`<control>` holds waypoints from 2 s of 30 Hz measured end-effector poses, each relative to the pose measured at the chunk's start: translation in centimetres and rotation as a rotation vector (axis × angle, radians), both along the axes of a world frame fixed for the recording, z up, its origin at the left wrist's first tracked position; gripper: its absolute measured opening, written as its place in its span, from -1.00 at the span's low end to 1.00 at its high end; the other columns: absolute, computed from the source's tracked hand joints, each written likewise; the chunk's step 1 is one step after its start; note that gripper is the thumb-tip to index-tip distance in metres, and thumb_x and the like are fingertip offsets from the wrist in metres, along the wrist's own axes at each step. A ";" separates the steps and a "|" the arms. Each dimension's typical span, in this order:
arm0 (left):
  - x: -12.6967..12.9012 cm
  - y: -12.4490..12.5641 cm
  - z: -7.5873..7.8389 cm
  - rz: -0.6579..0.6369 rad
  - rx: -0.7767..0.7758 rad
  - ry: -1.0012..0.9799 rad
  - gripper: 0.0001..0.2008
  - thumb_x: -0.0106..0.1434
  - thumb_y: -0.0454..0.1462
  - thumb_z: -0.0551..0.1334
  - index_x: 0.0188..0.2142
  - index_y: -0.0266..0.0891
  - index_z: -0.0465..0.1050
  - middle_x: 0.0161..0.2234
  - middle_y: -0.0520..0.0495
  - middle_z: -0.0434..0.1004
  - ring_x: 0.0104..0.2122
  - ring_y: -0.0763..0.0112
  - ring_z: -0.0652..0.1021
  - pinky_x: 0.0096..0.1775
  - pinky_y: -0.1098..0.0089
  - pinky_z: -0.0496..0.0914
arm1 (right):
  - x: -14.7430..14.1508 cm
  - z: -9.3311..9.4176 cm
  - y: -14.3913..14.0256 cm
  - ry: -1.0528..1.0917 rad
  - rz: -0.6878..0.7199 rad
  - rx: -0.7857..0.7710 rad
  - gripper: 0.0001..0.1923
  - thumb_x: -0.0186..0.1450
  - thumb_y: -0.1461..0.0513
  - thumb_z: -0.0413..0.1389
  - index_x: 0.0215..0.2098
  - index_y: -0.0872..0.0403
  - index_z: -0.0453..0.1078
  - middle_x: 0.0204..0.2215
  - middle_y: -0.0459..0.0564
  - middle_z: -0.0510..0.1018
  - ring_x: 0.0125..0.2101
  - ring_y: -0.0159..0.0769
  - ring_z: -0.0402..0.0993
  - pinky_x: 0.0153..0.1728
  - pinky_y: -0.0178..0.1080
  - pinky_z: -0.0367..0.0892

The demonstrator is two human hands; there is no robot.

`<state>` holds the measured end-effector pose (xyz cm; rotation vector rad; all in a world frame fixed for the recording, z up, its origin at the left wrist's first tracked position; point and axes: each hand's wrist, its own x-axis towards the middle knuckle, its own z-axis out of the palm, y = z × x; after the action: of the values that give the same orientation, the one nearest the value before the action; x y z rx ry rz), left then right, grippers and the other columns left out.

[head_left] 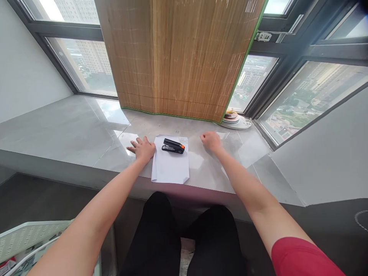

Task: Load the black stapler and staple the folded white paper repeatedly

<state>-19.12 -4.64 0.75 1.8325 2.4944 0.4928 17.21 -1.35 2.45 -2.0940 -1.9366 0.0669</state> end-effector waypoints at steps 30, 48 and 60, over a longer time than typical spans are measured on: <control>0.5 -0.1 0.4 0.035 -0.016 0.050 -0.47 0.46 -0.17 0.04 0.30 -0.36 0.44 0.35 -0.60 0.27 0.40 -0.61 0.20 0.28 -0.59 0.08 | -10.8 -2.1 -4.5 0.568 0.587 0.023 -0.79 0.36 0.18 0.26 -0.04 -0.02 0.49 -0.19 -0.02 0.69 -0.19 -0.12 0.56 -0.11 -0.13 0.40; 0.2 0.6 -0.6 0.051 0.024 0.036 -0.50 0.46 -0.17 0.07 0.26 -0.36 0.45 0.37 -0.62 0.26 0.42 -0.56 0.18 0.30 -0.59 0.04 | 2.7 -3.2 -9.0 0.556 0.481 0.113 -0.65 0.35 0.03 0.28 0.04 -0.03 0.53 -0.11 0.02 0.70 -0.16 -0.07 0.59 -0.07 -0.09 0.43; 8.2 -4.4 0.3 -0.786 0.094 -0.053 -0.56 0.49 -0.30 0.10 0.25 -0.04 0.56 0.37 -0.15 0.42 0.33 0.05 0.42 0.38 0.04 0.29 | 3.0 -3.2 -8.8 0.567 0.501 0.161 -0.74 0.35 0.06 0.25 -0.07 0.00 0.56 -0.19 0.04 0.65 -0.19 -0.09 0.52 -0.09 -0.09 0.40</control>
<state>-10.97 -9.02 1.03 2.5465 1.5247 0.5912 20.23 -10.12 -0.78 -1.2592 -1.9538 0.5257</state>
